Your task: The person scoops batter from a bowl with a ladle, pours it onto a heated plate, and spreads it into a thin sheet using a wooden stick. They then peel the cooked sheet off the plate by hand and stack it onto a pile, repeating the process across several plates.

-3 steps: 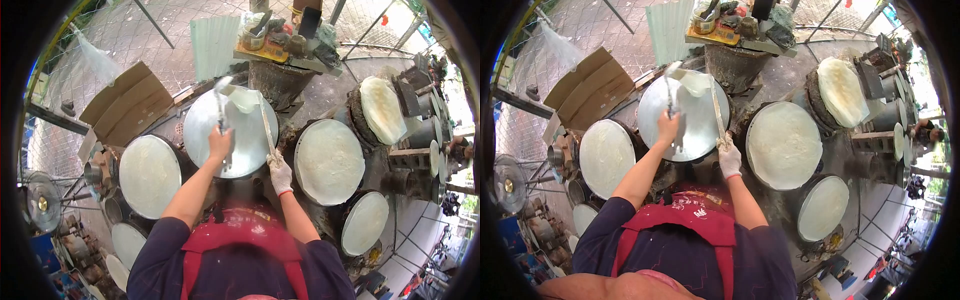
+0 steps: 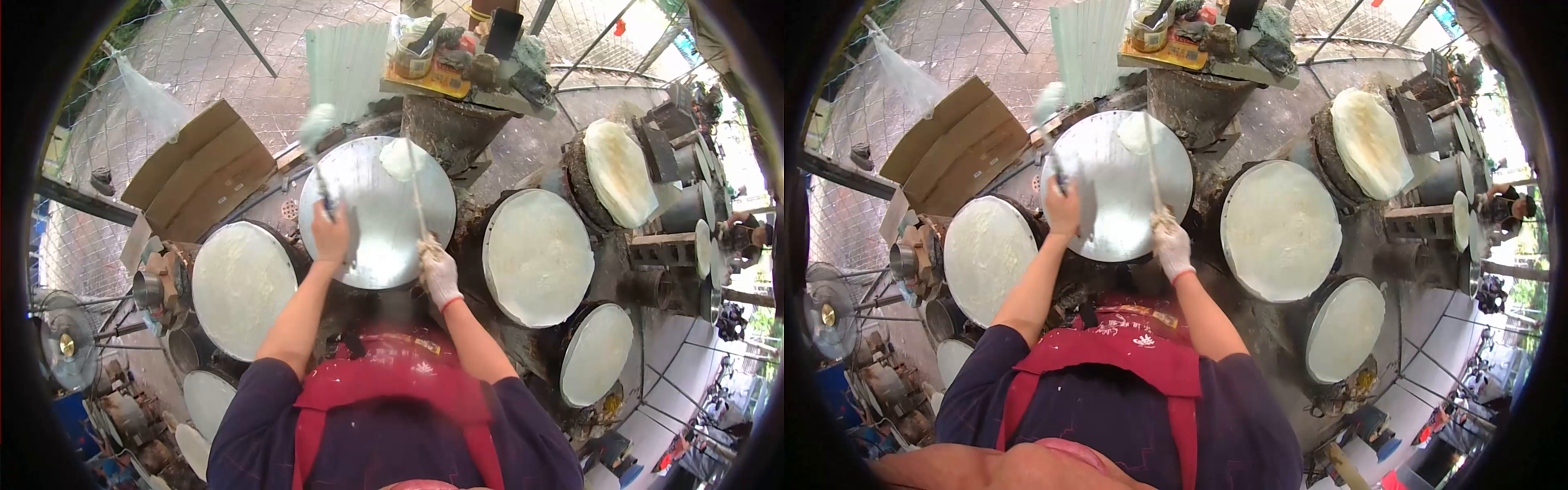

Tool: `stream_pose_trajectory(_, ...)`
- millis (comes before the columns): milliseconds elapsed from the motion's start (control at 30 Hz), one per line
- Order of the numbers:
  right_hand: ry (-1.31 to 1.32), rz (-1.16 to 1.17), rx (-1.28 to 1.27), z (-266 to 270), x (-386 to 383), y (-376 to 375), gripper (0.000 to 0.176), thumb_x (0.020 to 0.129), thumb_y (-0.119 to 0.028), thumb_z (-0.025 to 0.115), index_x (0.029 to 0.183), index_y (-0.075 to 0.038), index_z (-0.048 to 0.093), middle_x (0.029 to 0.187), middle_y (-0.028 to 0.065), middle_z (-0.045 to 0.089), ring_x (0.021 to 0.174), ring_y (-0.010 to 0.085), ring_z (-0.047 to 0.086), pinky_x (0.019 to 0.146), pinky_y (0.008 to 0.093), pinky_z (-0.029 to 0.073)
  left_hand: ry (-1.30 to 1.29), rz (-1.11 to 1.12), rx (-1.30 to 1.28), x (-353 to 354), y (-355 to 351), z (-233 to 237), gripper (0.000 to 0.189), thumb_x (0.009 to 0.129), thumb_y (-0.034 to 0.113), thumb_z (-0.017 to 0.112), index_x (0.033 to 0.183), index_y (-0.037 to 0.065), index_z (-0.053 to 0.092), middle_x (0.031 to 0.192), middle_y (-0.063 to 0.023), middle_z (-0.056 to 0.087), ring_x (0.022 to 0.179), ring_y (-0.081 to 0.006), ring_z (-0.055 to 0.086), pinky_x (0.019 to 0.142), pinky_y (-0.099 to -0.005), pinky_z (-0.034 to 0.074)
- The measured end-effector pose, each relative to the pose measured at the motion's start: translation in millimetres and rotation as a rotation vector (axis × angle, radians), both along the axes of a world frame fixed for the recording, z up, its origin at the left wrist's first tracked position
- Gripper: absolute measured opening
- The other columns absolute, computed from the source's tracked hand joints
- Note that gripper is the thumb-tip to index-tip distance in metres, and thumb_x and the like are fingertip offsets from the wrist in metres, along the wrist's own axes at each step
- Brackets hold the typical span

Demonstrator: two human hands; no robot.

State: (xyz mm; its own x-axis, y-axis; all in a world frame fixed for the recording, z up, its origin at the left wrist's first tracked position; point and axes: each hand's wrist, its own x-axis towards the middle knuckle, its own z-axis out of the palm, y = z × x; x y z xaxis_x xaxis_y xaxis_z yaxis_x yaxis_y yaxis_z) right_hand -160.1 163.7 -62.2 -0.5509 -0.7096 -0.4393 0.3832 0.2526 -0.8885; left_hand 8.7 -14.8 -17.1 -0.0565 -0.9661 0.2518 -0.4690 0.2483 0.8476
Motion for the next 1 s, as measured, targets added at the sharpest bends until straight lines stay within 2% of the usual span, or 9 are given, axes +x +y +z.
stream_pose_trajectory(67,-0.065,0.145,0.125,25.6,24.4,-23.3,0.023,0.090,-0.010,0.056,0.112,-0.005,0.064,0.080,-0.0030,0.061,0.071,0.0047,0.057,0.064,0.0163,0.046,-0.018,0.030,-0.332,48.4,-22.1,3.8,0.019,0.089,0.019,0.060,0.092,0.001,0.054,0.063,-0.0097,0.054,0.048,-0.0201,0.052,0.047,-0.0347,0.042)
stream_pose_trajectory(200,0.749,0.166,0.172,43.1,7.6,-13.8,0.032,0.089,-0.021,0.061,0.115,-0.002,0.063,0.097,0.0051,0.069,0.085,0.0113,0.064,0.079,0.0263,0.050,0.526,-0.131,0.333,122.5,-5.9,58.4,0.013,0.096,0.016,0.050,0.088,0.006,0.049,0.056,0.0025,0.041,0.039,-0.0059,0.039,0.035,-0.0220,0.031)
stream_pose_trajectory(300,0.387,0.018,-0.035,-29.6,-13.7,-4.7,0.037,0.090,-0.014,0.056,0.124,0.002,0.054,0.096,0.0023,0.067,0.082,0.0102,0.062,0.073,0.0230,0.050,0.399,-0.121,0.436,168.1,13.3,64.2,0.015,0.096,0.016,0.050,0.085,0.006,0.047,0.052,0.0043,0.035,0.038,-0.0061,0.036,0.035,-0.0223,0.029)
stream_pose_trajectory(433,-0.043,0.254,0.238,41.9,37.3,-48.3,0.030,0.088,-0.013,0.059,0.116,-0.002,0.062,0.090,-0.0008,0.066,0.077,0.0061,0.059,0.071,0.0219,0.048,0.335,-0.076,0.574,194.3,42.6,65.0,0.017,0.096,0.013,0.049,0.080,0.007,0.045,0.054,0.0037,0.038,0.038,-0.0057,0.036,0.035,-0.0227,0.030)
stream_pose_trajectory(533,0.471,0.253,-0.057,12.7,23.4,-49.0,0.028,0.087,-0.014,0.061,0.113,-0.003,0.064,0.092,0.0004,0.067,0.080,0.0067,0.059,0.074,0.0222,0.049,0.318,-0.045,0.597,205.1,57.9,70.9,0.017,0.096,0.012,0.048,0.080,0.006,0.045,0.056,0.0036,0.038,0.039,-0.0056,0.036,0.034,-0.0228,0.031)
stream_pose_trajectory(667,0.261,0.127,-0.078,-4.4,-32.3,-43.5,0.026,0.091,-0.012,0.055,0.112,0.000,0.063,0.096,0.0004,0.065,0.085,0.0072,0.058,0.080,0.0218,0.047,0.348,0.037,0.578,200.3,74.1,74.3,0.016,0.096,0.012,0.048,0.082,0.005,0.046,0.057,0.0034,0.038,0.039,-0.0054,0.036,0.034,-0.0225,0.032)
stream_pose_trajectory(800,0.054,0.468,0.169,42.9,6.1,-66.6,0.029,0.089,-0.008,0.053,0.116,-0.001,0.062,0.093,-0.0021,0.063,0.078,0.0043,0.055,0.072,0.0175,0.044,0.362,0.051,0.616,191.1,80.4,75.6,0.015,0.096,0.011,0.049,0.083,0.005,0.046,0.058,0.0031,0.039,0.040,-0.0051,0.037,0.034,-0.0221,0.032)
stream_pose_trajectory(933,0.392,0.429,-0.122,31.9,-26.0,-64.3,0.023,0.087,-0.009,0.060,0.108,0.000,0.064,0.089,-0.0012,0.062,0.074,0.0044,0.055,0.071,0.0203,0.048,0.372,0.099,0.601,179.8,92.3,83.3,0.015,0.096,0.012,0.049,0.083,0.005,0.046,0.059,0.0031,0.039,0.040,-0.0048,0.036,0.034,-0.0219,0.032)
stream_pose_trajectory(1000,0.143,0.325,-0.123,3.9,-71.9,-73.2,0.023,0.089,-0.007,0.057,0.108,0.004,0.063,0.096,0.0015,0.063,0.081,0.0072,0.057,0.080,0.0211,0.047,0.350,0.135,0.569,174.2,98.0,88.2,0.015,0.096,0.012,0.050,0.084,0.005,0.046,0.059,0.0031,0.040,0.040,-0.0046,0.036,0.034,-0.0218,0.032)
